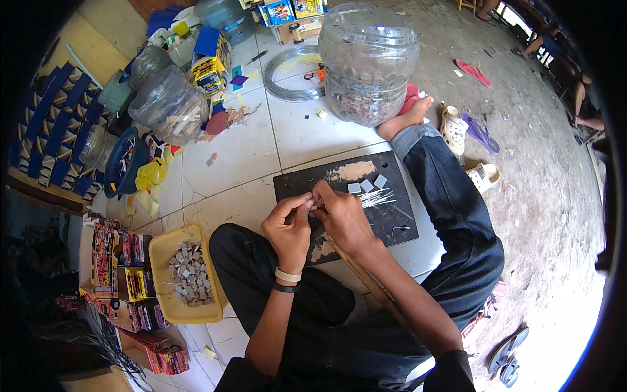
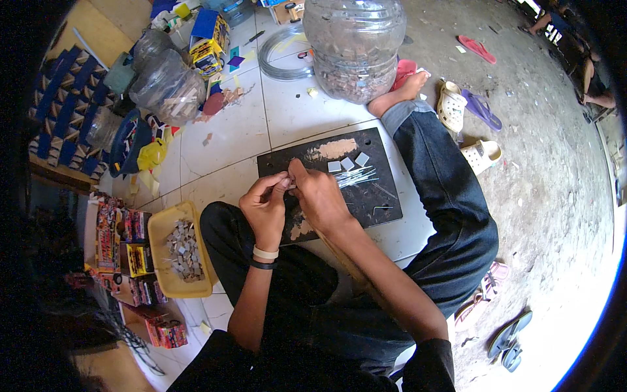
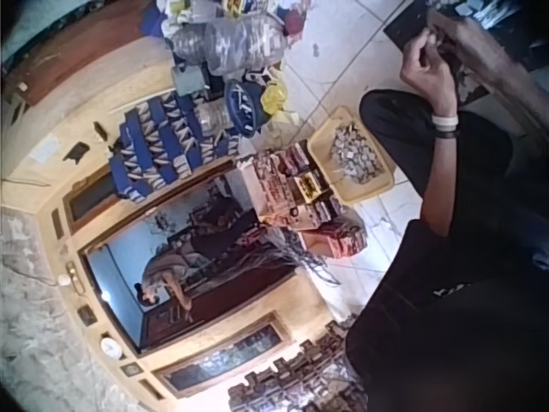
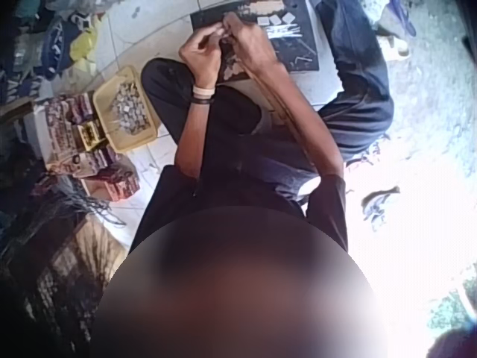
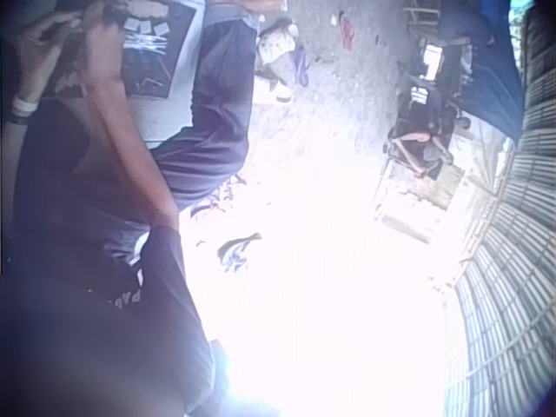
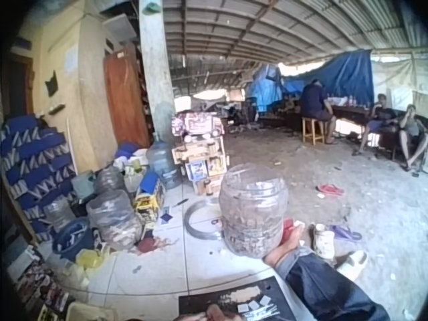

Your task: The person sits on the floor and repeatedly inserts a thin metal wire into small rectangular blocks, then taps the wire with a wooden stick to secure it. The person places the finished items into a large plastic container.

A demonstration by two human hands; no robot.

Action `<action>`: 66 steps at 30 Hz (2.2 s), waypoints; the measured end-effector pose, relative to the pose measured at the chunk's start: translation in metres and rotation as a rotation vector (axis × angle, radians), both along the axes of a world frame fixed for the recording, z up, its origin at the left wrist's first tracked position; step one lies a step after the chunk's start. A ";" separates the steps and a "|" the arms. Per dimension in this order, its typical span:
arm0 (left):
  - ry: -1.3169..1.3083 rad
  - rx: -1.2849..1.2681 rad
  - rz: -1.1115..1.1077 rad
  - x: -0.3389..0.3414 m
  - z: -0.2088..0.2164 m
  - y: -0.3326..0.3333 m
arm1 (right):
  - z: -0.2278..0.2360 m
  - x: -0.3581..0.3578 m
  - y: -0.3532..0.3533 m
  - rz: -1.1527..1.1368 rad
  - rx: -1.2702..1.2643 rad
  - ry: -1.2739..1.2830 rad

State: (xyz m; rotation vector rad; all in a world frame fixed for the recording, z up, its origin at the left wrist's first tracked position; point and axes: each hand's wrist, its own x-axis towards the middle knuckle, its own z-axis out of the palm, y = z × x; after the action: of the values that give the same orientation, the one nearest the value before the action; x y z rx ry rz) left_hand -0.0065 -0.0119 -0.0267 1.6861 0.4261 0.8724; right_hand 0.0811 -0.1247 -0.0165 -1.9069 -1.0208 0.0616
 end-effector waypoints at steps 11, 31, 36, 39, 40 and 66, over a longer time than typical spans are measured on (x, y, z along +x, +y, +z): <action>0.008 0.121 0.027 0.000 -0.003 0.000 | 0.007 0.000 -0.004 -0.018 -0.036 0.014; -0.081 0.078 -0.024 -0.002 -0.004 -0.002 | 0.104 -0.082 -0.129 -0.116 -0.324 -0.026; -0.066 0.084 -0.006 -0.005 0.000 -0.003 | 0.110 -0.083 -0.123 -0.129 -0.472 -0.099; -0.076 0.076 -0.005 -0.006 -0.003 -0.004 | 0.109 -0.085 -0.122 -0.126 -0.371 -0.100; -0.059 0.070 -0.005 -0.006 -0.005 -0.003 | 0.107 -0.084 -0.121 -0.108 -0.420 -0.110; -0.052 0.081 -0.007 -0.002 -0.003 -0.002 | 0.114 -0.082 -0.124 -0.069 -0.468 0.015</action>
State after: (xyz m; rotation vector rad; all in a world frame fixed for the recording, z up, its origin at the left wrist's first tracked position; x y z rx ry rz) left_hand -0.0089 -0.0139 -0.0294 1.7342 0.3535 0.9371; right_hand -0.0008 -0.2491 0.0972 -2.3576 -0.9893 0.2975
